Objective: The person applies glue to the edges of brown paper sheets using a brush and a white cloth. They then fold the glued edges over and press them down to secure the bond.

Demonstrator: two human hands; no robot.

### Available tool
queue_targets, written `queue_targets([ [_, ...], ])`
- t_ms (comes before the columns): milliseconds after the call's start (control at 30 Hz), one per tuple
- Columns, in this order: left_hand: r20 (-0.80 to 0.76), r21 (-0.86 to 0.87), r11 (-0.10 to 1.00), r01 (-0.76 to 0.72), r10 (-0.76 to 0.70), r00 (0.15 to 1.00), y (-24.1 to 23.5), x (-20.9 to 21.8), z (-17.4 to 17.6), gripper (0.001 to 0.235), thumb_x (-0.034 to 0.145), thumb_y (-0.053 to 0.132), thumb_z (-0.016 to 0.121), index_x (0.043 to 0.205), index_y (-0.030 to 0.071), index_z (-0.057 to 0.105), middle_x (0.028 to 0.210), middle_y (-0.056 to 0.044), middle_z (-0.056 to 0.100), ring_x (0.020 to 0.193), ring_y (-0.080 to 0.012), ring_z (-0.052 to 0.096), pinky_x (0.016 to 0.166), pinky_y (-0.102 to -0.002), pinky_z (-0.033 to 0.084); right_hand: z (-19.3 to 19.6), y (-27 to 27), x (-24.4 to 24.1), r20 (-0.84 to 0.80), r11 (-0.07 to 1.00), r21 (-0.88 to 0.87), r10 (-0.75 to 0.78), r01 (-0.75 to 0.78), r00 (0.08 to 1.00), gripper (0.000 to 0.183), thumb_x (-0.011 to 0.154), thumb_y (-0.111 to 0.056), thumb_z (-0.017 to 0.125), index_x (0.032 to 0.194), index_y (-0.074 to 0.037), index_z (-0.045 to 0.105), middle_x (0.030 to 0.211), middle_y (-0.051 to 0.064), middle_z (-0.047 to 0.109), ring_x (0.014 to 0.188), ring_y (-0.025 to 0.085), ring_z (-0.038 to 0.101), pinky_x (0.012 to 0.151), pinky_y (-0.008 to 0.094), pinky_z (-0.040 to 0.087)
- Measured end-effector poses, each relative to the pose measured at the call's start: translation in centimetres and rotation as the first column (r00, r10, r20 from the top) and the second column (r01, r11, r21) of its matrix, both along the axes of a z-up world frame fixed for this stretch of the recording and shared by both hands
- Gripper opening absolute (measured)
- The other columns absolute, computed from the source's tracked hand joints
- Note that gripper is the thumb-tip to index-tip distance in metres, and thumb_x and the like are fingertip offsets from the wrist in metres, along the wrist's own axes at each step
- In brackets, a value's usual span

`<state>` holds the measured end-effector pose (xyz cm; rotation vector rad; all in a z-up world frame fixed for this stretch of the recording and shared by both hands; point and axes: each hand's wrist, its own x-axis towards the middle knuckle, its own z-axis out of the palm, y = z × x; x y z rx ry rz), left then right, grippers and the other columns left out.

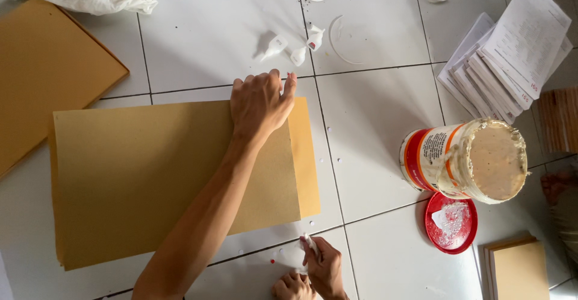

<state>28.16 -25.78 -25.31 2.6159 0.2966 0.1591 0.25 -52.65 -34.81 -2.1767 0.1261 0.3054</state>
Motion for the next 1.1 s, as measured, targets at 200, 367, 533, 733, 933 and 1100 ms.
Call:
queue_targets([
  [200, 0.134, -0.094, 0.994, 0.052, -0.039, 0.99, 0.4, -0.4, 0.2, 0.033, 0.099, 0.036, 0.058, 0.075, 0.014, 0.059, 0.074, 0.006, 0.071, 0.062, -0.0295, 0.061, 0.065, -0.044, 0.043, -2.4, -1.5, 1.9, -0.051, 1.0, -0.013, 0.01, -0.01, 0.999, 0.048, 0.098, -0.031, 0.061, 0.057, -0.008, 0.052, 0.045, 0.003, 0.053, 0.038, 0.011, 0.043, 0.037, 0.033, 0.031],
  [367, 0.042, -0.192, 0.979, 0.067, -0.06, 0.997, 0.5, -0.5, 1.7, 0.026, 0.097, 0.031, 0.059, 0.079, 0.012, 0.061, 0.072, 0.001, 0.071, 0.063, -0.0324, 0.063, 0.064, -0.046, 0.046, -2.8, -3.2, 3.9, -0.017, 0.998, -0.016, -0.054, 0.054, 0.998, 0.075, 0.101, -0.062, 0.025, 0.051, -0.011, 0.046, 0.04, 0.002, 0.04, 0.034, 0.013, 0.031, 0.037, 0.033, 0.024],
  [533, 0.005, -0.19, 0.981, 0.047, -0.047, 0.999, 0.6, -0.5, 1.7, 0.025, 0.097, 0.032, 0.059, 0.08, 0.013, 0.062, 0.069, 0.002, 0.07, 0.063, -0.0314, 0.062, 0.063, -0.046, 0.046, -2.2, -2.9, 5.2, 0.12, 0.96, -0.246, -0.104, 0.131, 0.987, 0.055, 0.098, -0.026, 0.061, 0.058, -0.013, 0.026, 0.056, -0.003, 0.016, 0.059, 0.013, 0.015, 0.047, 0.035, 0.016],
  [733, 0.032, -0.224, 0.972, 0.063, -0.057, 0.998, 0.7, -0.5, 1.8, 0.02, 0.096, 0.025, 0.06, 0.079, 0.013, 0.062, 0.067, 0.006, 0.068, 0.061, -0.0308, 0.059, 0.06, -0.045, 0.045, -3.8, -2.3, 3.4, 0.425, 0.941, -0.315, 0.024, 0.123, 0.905, 0.032, 0.085, -0.011, 0.06, 0.06, -0.015, 0.041, 0.053, -0.004, 0.043, 0.044, 0.014, 0.029, 0.04, 0.033, 0.025],
  [933, 0.067, -0.255, 0.965, 0.054, -0.038, 0.997, 0.9, -0.6, 1.3, 0.042, 0.1, 0.031, 0.06, 0.067, 0.011, 0.043, 0.065, 0.001, 0.056, 0.055, -0.028, 0.042, 0.053, -0.042, 0.035, -4.4, -2.6, 3.4, 0.375, 0.941, -0.307, -0.015, 0.14, 0.927, 0.021, 0.086, -0.018, 0.062, 0.067, -0.016, 0.056, 0.058, -0.005, 0.062, 0.045, 0.013, 0.046, 0.042, 0.031, 0.035],
  [1100, 0.054, -0.223, 0.971, 0.085, -0.075, 0.996, 0.7, -0.8, 1.8, 0.033, 0.093, 0.037, 0.07, 0.071, 0.015, 0.059, 0.07, 0.005, 0.067, 0.063, -0.0277, 0.056, 0.064, -0.043, 0.042, -4.1, -2.4, 3.4, 0.389, 0.939, -0.312, -0.013, 0.145, 0.921, 0.022, 0.086, -0.019, 0.062, 0.066, -0.016, 0.055, 0.056, -0.006, 0.059, 0.044, 0.013, 0.044, 0.042, 0.031, 0.033],
])
